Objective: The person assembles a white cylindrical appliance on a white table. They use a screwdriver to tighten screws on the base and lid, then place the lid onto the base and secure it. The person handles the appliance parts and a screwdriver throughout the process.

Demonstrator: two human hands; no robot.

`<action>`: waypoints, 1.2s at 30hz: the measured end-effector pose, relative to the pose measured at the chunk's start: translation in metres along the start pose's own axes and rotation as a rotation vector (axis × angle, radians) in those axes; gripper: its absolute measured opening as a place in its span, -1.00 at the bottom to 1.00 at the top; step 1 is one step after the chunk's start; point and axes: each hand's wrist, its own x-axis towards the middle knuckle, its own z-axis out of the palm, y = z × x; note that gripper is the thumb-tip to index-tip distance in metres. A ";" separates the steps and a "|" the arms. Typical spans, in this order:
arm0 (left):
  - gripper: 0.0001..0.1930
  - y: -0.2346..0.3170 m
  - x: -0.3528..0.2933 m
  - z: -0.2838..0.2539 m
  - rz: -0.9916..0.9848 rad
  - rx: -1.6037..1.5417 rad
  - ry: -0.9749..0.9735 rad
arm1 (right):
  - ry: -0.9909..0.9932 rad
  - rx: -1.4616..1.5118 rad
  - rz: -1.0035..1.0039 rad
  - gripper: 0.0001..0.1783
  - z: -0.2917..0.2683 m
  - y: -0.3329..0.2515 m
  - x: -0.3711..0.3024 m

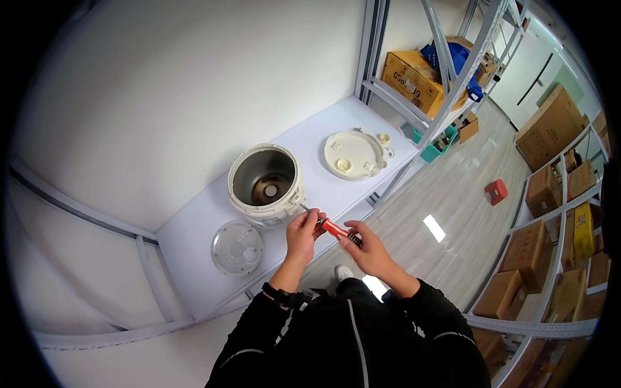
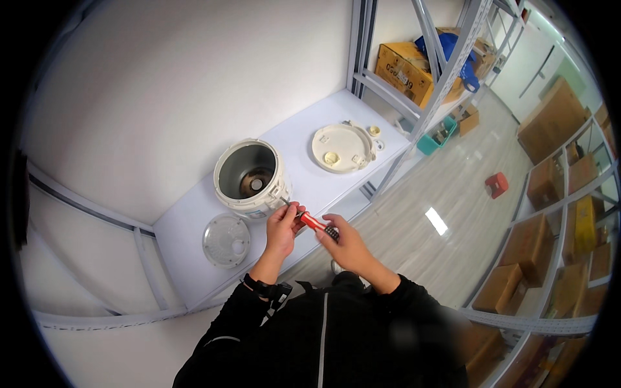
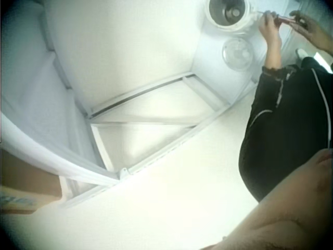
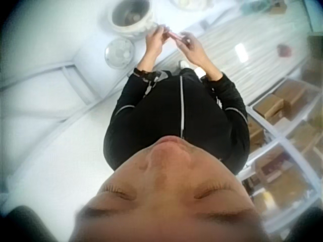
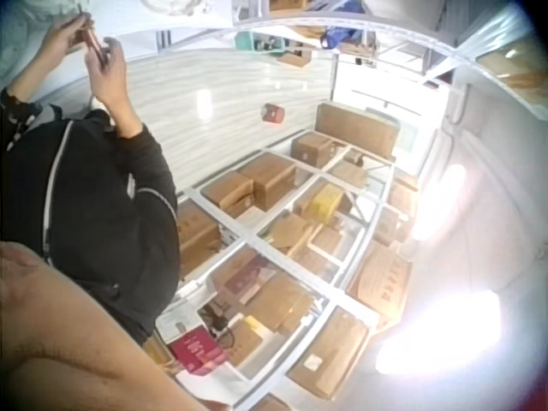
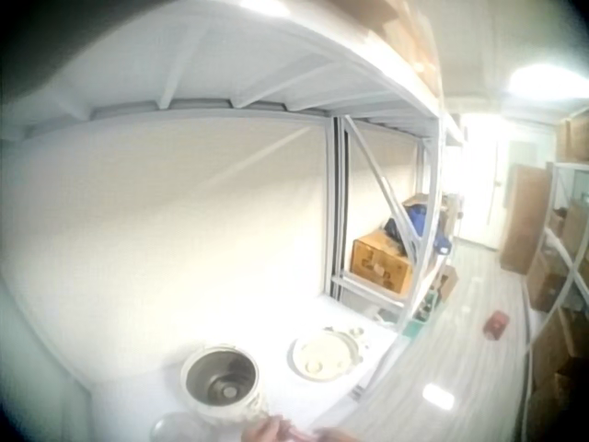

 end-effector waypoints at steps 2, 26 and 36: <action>-0.73 -0.004 0.004 -0.004 0.024 0.074 0.006 | 0.172 -0.433 -0.559 -0.51 0.004 -0.006 -0.002; -0.68 -0.005 -0.012 0.014 0.018 0.105 -0.082 | -0.225 0.325 0.301 -0.53 -0.014 0.005 0.010; -0.71 -0.026 0.002 -0.011 0.011 0.343 -0.092 | 0.028 -0.587 -0.526 -0.61 -0.012 -0.001 0.003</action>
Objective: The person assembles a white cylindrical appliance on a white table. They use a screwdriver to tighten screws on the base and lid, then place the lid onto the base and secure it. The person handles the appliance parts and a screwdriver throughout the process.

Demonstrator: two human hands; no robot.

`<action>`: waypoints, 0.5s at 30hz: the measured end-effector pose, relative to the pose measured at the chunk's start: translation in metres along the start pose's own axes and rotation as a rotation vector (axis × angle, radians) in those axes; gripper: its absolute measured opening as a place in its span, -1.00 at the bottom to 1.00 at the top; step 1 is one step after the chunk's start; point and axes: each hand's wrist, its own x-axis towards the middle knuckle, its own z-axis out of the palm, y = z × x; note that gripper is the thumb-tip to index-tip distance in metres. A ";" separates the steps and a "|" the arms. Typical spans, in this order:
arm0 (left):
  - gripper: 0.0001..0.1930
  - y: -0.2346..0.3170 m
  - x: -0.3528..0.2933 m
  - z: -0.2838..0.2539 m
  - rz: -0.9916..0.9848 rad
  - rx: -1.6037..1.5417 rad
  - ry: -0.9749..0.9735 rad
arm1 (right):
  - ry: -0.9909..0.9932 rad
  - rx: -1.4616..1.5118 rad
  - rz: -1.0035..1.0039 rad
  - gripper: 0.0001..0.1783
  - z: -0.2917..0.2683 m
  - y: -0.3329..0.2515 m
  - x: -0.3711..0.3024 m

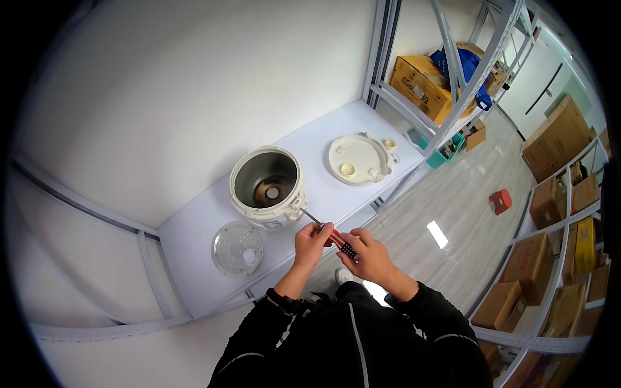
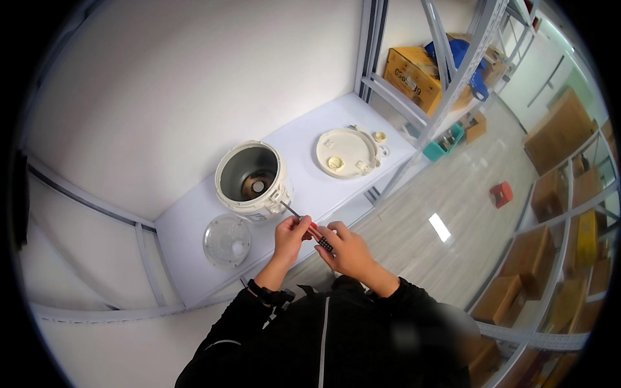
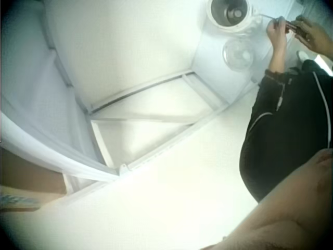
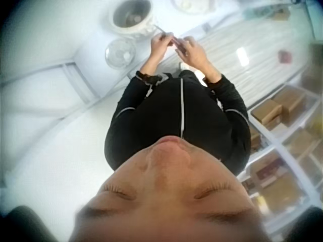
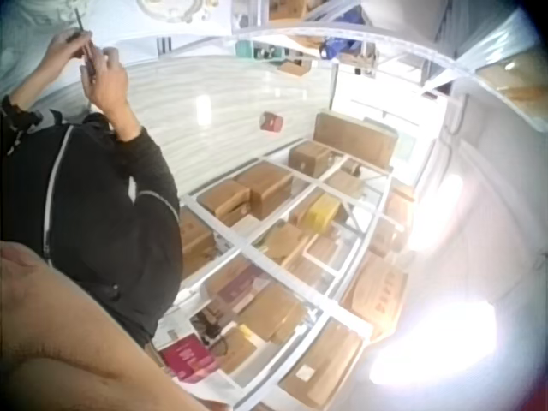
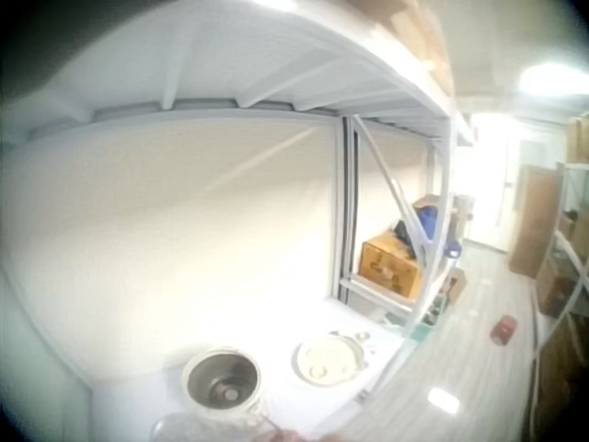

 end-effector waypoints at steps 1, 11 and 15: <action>-0.70 -0.001 0.000 0.002 -0.001 -0.012 0.018 | -0.052 -0.012 -0.008 -0.60 0.000 0.002 -0.002; -0.68 0.008 -0.012 0.010 0.147 -0.105 -0.059 | -0.160 0.818 0.647 -0.56 0.012 0.019 0.001; -0.71 0.005 -0.011 0.007 0.126 0.000 -0.012 | -0.027 0.001 -0.070 -0.52 0.003 0.010 0.005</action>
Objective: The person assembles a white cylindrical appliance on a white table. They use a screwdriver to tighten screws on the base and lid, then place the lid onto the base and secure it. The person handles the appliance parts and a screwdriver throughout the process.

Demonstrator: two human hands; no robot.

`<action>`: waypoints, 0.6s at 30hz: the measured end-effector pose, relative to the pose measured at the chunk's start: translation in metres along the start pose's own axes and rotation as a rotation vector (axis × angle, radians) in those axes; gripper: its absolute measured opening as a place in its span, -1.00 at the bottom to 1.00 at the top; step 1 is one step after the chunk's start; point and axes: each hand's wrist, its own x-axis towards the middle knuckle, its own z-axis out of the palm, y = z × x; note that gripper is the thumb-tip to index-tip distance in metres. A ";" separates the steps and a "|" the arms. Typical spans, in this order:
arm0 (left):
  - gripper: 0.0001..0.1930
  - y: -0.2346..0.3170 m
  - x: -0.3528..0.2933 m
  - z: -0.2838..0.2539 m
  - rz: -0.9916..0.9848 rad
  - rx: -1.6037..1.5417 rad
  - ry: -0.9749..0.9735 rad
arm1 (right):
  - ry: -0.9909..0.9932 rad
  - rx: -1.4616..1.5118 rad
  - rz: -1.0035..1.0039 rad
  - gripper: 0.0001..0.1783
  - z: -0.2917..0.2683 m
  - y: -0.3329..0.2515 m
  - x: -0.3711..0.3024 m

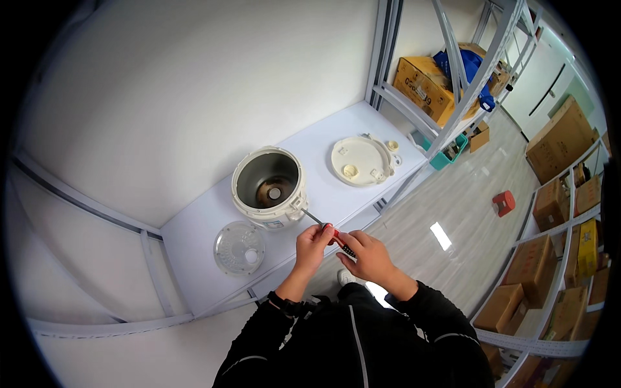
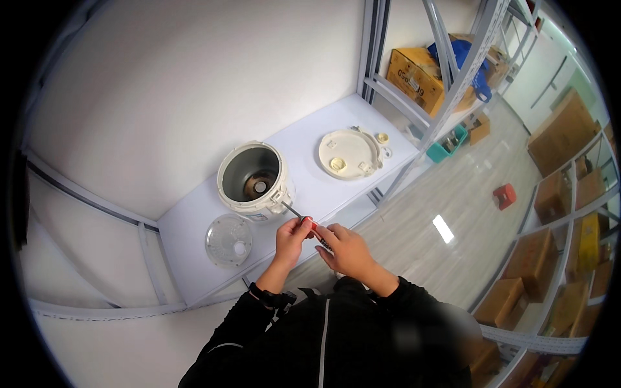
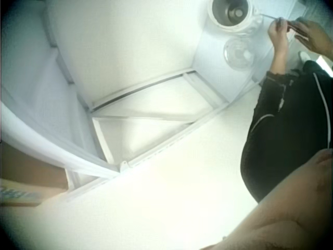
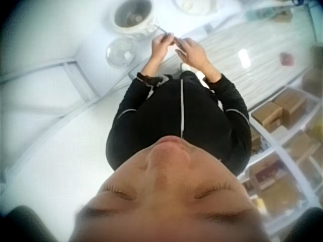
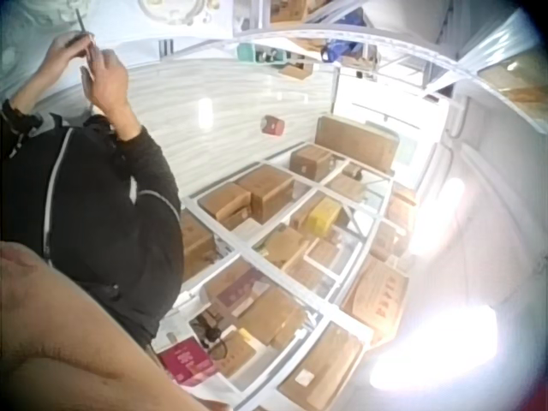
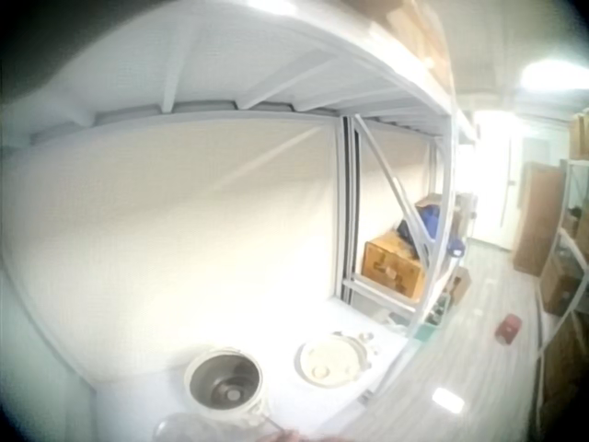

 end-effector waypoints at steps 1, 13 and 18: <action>-0.71 -0.002 0.000 0.000 -0.005 0.001 0.015 | -0.029 -0.025 0.030 -0.51 0.001 0.000 -0.002; -0.65 -0.003 -0.001 -0.001 -0.003 -0.090 -0.001 | -0.182 0.438 0.411 -0.38 0.004 -0.005 -0.001; -0.66 -0.006 0.000 -0.004 -0.003 -0.112 -0.030 | -0.204 0.145 0.314 -0.33 0.008 -0.009 -0.001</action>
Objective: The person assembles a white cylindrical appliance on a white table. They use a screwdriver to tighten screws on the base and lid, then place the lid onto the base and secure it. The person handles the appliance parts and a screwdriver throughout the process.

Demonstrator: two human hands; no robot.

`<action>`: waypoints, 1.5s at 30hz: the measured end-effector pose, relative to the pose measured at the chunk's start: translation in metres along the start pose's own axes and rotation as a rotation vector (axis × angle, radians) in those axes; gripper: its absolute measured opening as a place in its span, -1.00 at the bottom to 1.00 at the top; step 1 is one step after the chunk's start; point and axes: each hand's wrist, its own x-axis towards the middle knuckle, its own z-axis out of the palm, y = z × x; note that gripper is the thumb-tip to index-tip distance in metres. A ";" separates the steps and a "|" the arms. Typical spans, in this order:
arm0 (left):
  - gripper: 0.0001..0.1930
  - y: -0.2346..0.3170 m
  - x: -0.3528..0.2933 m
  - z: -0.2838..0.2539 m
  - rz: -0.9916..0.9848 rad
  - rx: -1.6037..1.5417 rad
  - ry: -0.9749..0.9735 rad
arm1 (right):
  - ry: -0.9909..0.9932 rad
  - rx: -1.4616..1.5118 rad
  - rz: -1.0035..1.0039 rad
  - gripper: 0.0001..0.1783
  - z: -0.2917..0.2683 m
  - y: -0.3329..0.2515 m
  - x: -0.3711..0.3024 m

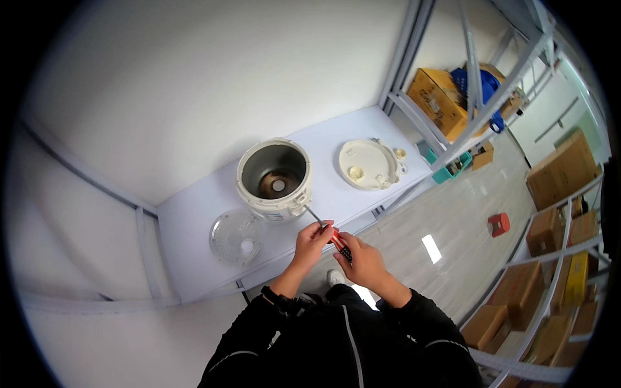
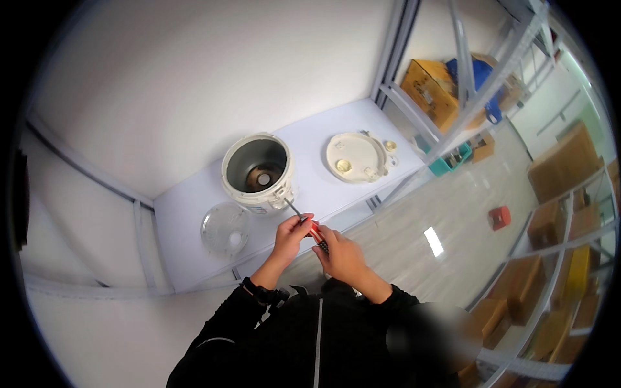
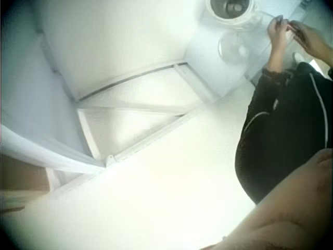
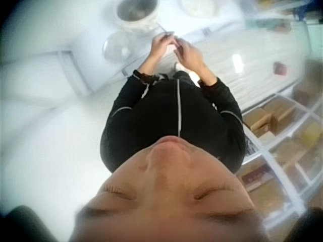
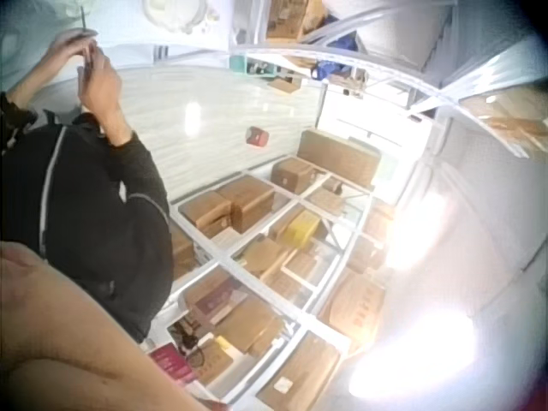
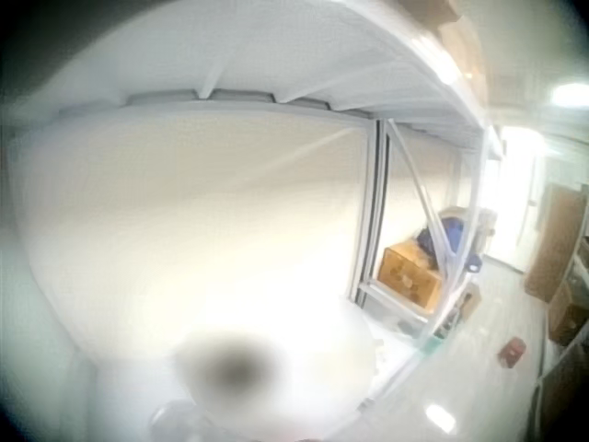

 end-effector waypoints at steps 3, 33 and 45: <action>-0.64 -0.007 0.004 -0.001 0.011 -0.007 -0.052 | -0.031 -0.088 0.024 -0.34 0.002 0.004 0.001; -0.70 -0.009 -0.127 -0.123 0.054 0.789 1.208 | -0.752 0.189 -0.735 -0.71 0.025 -0.030 0.152; -0.33 0.041 -0.109 -0.244 -0.058 1.018 1.075 | -0.634 -0.079 -0.479 -0.48 0.189 0.012 0.135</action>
